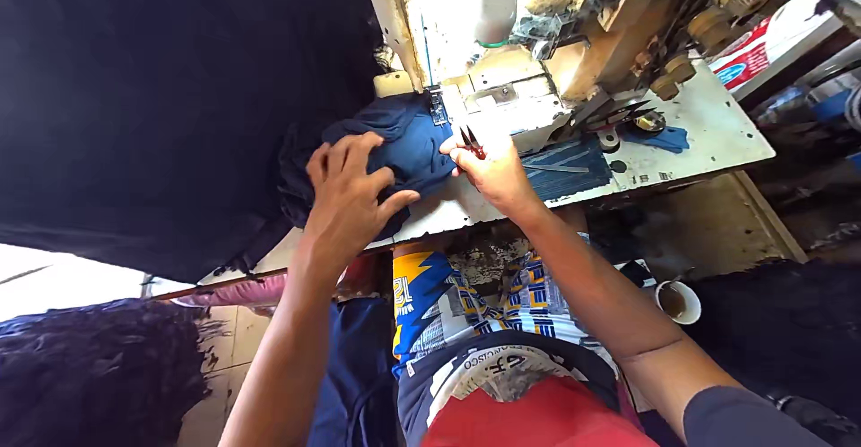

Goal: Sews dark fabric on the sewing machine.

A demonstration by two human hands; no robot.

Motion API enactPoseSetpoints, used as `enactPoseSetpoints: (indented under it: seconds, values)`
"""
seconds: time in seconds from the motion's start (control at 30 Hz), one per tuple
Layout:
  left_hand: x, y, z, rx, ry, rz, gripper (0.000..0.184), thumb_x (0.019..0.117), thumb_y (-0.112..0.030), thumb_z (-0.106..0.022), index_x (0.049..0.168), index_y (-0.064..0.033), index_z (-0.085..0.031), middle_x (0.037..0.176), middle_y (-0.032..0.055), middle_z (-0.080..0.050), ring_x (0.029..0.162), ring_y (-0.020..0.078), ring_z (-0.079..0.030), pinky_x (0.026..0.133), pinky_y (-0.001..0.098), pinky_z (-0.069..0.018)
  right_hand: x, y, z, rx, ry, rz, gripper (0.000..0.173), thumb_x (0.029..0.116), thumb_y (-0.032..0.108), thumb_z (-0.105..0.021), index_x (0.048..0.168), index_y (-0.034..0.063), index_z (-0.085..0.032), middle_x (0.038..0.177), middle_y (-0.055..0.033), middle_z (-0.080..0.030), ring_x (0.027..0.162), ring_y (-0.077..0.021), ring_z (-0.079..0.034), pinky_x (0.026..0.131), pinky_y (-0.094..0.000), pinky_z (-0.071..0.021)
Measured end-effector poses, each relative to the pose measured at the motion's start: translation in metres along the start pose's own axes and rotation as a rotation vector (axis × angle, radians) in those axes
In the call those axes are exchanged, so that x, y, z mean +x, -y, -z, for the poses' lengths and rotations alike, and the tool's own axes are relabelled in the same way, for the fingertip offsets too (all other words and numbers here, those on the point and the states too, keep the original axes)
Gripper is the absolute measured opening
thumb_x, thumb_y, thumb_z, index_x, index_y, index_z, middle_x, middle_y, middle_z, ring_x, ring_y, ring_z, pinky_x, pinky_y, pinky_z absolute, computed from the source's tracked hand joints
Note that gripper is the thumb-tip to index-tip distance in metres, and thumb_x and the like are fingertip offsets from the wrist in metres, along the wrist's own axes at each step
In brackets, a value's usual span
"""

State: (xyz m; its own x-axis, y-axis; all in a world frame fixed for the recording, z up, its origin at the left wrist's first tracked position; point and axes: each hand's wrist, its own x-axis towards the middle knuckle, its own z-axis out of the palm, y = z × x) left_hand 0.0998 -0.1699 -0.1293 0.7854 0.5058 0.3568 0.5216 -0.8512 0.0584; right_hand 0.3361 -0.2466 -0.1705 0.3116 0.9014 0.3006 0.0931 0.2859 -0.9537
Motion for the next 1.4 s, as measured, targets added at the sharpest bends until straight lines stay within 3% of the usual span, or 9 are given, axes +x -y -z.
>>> enactPoseSetpoints:
  seconds: [0.17,0.3,0.4,0.5,0.6,0.67,0.73,1.0,1.4]
  values:
    - [-0.043,-0.01,0.045,-0.106,-0.071,-0.023,0.037,0.1003,-0.045,-0.061,0.087,-0.0119,-0.072,0.152,0.0123,-0.048,0.144,0.0361,-0.039,0.117,0.0604,-0.0307,0.002,0.01,0.001,-0.576,0.133,0.171,0.03,0.1019,0.012,-0.05,0.12,0.0135,-0.075,0.101,-0.0011,-0.075,0.092,-0.0118,-0.07,0.086,-0.0383,-0.0569]
    - [-0.051,-0.038,0.055,-0.322,-0.16,-0.137,0.032,0.0989,-0.037,-0.066,0.083,-0.01,-0.072,0.145,0.011,-0.055,0.142,0.0304,-0.045,0.118,0.0523,-0.0387,-0.018,0.024,0.001,-0.738,0.175,0.404,0.019,0.0976,0.019,-0.068,0.114,0.0222,-0.077,0.105,-0.007,-0.063,0.088,-0.0194,-0.064,0.071,-0.0403,-0.056]
    - [-0.047,-0.054,0.034,-0.484,-0.222,-0.256,0.029,0.0994,-0.029,-0.068,0.081,-0.0067,-0.067,0.125,0.01,-0.067,0.132,0.0287,-0.057,0.119,0.0542,-0.0414,-0.043,0.035,0.006,-0.606,0.286,0.487,0.015,0.0941,0.013,-0.073,0.108,0.0168,-0.078,0.127,-0.01,-0.062,0.091,-0.0161,-0.066,0.071,-0.0347,-0.0593]
    - [-0.037,-0.058,-0.006,-0.494,-0.362,-0.336,0.033,0.0938,-0.03,-0.076,0.074,-0.0062,-0.063,0.091,0.0075,-0.07,0.103,0.0239,-0.07,0.1,0.0466,-0.0565,-0.066,0.031,0.014,-0.454,0.393,0.462,0.012,0.0987,0.009,-0.067,0.107,0.007,-0.075,0.117,-0.0044,-0.069,0.108,-0.0117,-0.067,0.092,-0.0302,-0.0592]
    - [-0.026,-0.053,-0.05,-0.24,-0.493,-0.247,0.043,0.0816,-0.046,-0.084,0.1,-0.0098,-0.07,0.097,0.0081,-0.068,0.098,0.0235,-0.064,0.099,0.0458,-0.0461,-0.09,0.013,0.014,-0.412,0.287,0.349,0.011,0.1005,0.01,-0.065,0.106,0.0037,-0.073,0.11,-0.0044,-0.071,0.103,-0.0104,-0.068,0.09,-0.0295,-0.0601]
    - [-0.017,-0.05,-0.072,-0.141,-0.484,-0.198,0.049,0.0843,-0.029,-0.078,0.128,-0.0114,-0.065,0.121,0.0148,-0.063,0.117,0.0317,-0.059,0.114,0.057,-0.0348,-0.1,0.003,0.014,-0.349,0.213,0.28,0.011,0.0999,0.01,-0.066,0.105,0.0019,-0.073,0.109,-0.0055,-0.072,0.1,-0.0111,-0.069,0.087,-0.0297,-0.0613]
    - [-0.008,-0.045,-0.08,-0.121,-0.464,-0.202,0.045,0.0929,-0.013,-0.064,0.138,-0.0113,-0.061,0.137,0.0162,-0.061,0.13,0.0331,-0.057,0.119,0.0625,-0.0298,-0.106,0.001,0.012,-0.286,0.167,0.221,0.012,0.0999,0.009,-0.067,0.106,0.001,-0.073,0.11,-0.0063,-0.072,0.098,-0.0117,-0.07,0.085,-0.0293,-0.0617]
    - [0.001,-0.034,-0.053,-0.079,-0.247,-0.289,0.017,0.0894,-0.004,-0.064,0.099,-0.0123,-0.076,0.113,0.0039,-0.073,0.111,0.0292,-0.065,0.114,0.064,-0.0339,-0.109,0.007,0.01,-0.18,0.056,0.108,0.011,0.0995,0.01,-0.067,0.104,0.003,-0.074,0.106,-0.005,-0.073,0.086,-0.0095,-0.068,0.073,-0.0251,-0.0595]
    - [0.046,-0.008,-0.029,0.007,-0.171,-0.261,0.016,0.0959,-0.002,-0.055,0.096,-0.0078,-0.07,0.113,0.0066,-0.071,0.117,0.0315,-0.063,0.116,0.0649,-0.0292,-0.058,0.0,0.004,-0.244,-0.035,0.059,0.011,0.0993,0.012,-0.066,0.106,0.0063,-0.073,0.094,-0.0023,-0.07,0.065,-0.0078,-0.06,0.056,-0.0242,-0.0522]
